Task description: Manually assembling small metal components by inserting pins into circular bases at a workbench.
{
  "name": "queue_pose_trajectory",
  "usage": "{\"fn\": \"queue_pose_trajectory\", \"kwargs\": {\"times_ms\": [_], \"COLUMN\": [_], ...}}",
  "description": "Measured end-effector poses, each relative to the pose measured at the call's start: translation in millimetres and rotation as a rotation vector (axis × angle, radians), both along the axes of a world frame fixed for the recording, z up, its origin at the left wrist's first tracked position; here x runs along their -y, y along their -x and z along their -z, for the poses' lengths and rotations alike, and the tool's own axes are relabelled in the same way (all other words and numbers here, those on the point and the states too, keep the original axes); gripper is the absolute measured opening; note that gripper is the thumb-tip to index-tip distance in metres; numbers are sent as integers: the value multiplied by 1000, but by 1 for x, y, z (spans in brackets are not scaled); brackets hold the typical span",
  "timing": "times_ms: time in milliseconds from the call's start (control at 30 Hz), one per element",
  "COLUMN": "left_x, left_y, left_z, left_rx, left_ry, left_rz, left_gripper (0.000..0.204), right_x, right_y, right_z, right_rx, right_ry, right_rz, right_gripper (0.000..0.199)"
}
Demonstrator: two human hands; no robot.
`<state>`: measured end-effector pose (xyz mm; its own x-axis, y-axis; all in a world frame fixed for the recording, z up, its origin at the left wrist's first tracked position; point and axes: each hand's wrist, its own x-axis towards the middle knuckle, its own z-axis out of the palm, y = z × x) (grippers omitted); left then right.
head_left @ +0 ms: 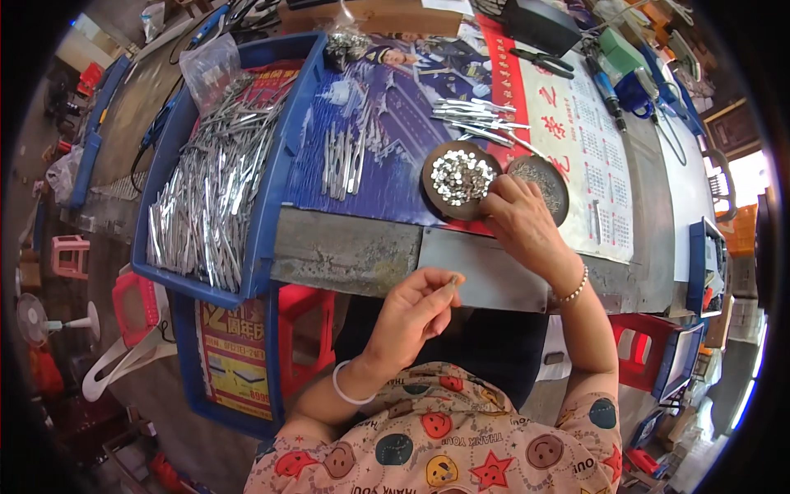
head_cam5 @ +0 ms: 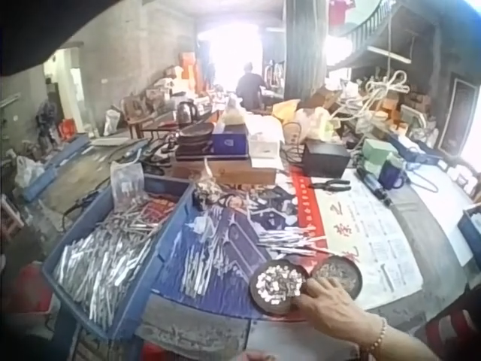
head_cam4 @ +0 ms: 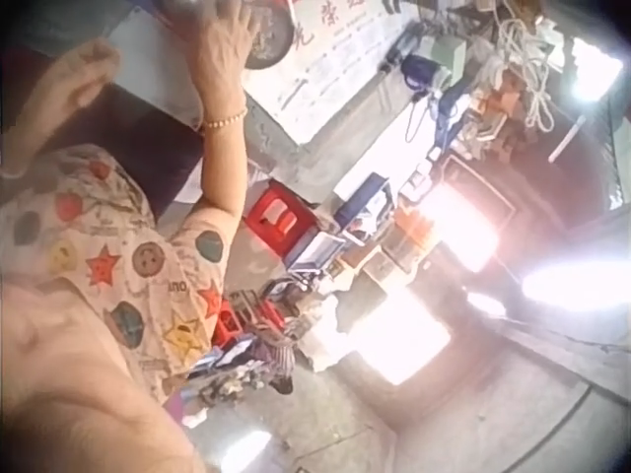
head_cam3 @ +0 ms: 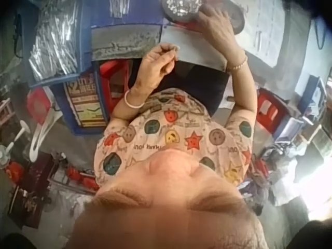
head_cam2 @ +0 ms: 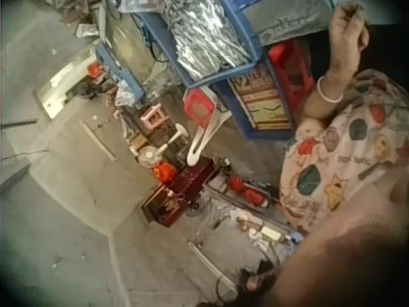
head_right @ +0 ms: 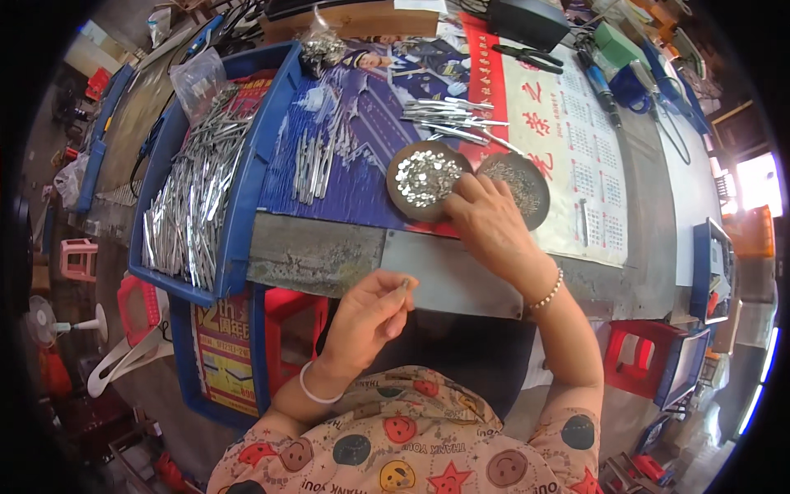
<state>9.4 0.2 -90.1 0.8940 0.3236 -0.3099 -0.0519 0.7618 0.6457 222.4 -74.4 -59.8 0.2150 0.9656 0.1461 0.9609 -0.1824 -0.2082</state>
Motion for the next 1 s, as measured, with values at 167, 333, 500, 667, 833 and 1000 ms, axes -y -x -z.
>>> {"fn": "queue_pose_trajectory", "kwargs": {"times_ms": [167, 333, 500, 667, 833, 1000], "left_x": [2, 14, 27, 36, 44, 50], "left_y": [-6, -6, -4, -2, 0, 0], "left_z": [6, 8, 10, 8, 8, 11], "left_rx": [-5, -53, 39, 66, 154, 220], "left_ry": [-16, -263, -367, -365, -377, -346], "left_rz": [-30, -89, -10, 33, 30, 61], "left_gripper": [18, 21, 24, 26, 28, 29], "right_x": [14, 52, 62, 72, 82, 86], "right_y": [16, 68, 98, 101, 102, 103], "right_z": [-20, -8, 15, 17, 17, 33], "right_rx": [-234, -887, -1000, -940, -1160, -1787], "right_ry": [-106, -318, -510, -553, -551, -703], "right_rz": [-20, 49, 228, 244, 243, 237], "right_gripper": [10, 14, 14, 14, 10, 13]}}
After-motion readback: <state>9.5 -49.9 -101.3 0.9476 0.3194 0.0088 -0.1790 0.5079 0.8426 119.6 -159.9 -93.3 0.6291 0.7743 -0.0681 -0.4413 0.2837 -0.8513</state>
